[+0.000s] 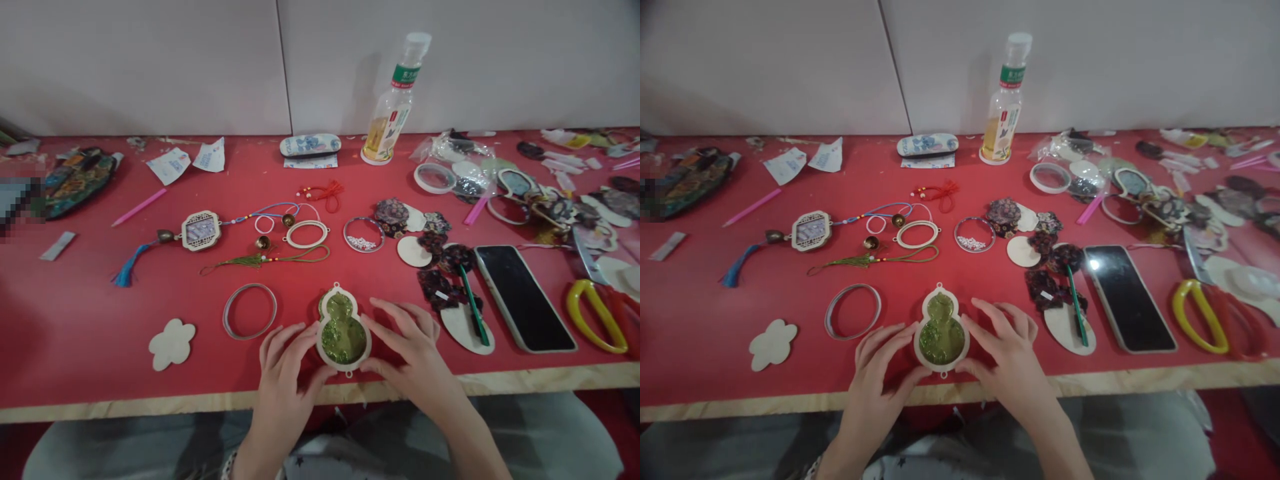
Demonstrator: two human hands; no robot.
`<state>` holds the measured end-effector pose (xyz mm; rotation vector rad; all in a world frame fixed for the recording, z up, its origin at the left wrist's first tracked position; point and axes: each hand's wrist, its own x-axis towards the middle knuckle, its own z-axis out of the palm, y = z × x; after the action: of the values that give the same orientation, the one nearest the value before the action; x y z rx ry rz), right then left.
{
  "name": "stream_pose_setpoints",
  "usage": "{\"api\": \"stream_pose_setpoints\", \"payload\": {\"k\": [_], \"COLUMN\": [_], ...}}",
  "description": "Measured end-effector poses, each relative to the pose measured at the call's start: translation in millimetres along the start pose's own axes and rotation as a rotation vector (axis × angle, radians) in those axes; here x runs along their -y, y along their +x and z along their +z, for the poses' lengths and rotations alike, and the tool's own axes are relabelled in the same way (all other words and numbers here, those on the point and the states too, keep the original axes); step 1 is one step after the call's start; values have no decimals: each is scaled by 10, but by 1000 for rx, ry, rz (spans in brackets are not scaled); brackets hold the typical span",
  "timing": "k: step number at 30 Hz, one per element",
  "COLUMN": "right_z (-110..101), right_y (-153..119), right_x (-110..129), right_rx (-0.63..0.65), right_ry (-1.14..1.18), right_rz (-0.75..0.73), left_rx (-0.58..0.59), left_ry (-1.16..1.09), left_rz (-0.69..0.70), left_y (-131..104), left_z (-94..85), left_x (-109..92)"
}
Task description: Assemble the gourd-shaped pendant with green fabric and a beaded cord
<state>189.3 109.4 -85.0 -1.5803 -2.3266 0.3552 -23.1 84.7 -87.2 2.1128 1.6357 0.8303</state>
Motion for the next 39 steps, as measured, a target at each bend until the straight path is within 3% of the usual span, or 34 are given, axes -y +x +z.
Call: {"api": "stream_pose_setpoints", "payload": {"k": [16, 39], "right_z": [40, 53], "right_y": [31, -7], "right_x": [83, 10], "right_rx": [7, 27], "right_ry": [-11, 0], "right_rz": [32, 21], "left_rx": [38, 59], "left_ry": [10, 26], "left_rz": [-31, -20], "left_y": [-18, -43], "left_z": [2, 55], "left_x": [21, -9]}}
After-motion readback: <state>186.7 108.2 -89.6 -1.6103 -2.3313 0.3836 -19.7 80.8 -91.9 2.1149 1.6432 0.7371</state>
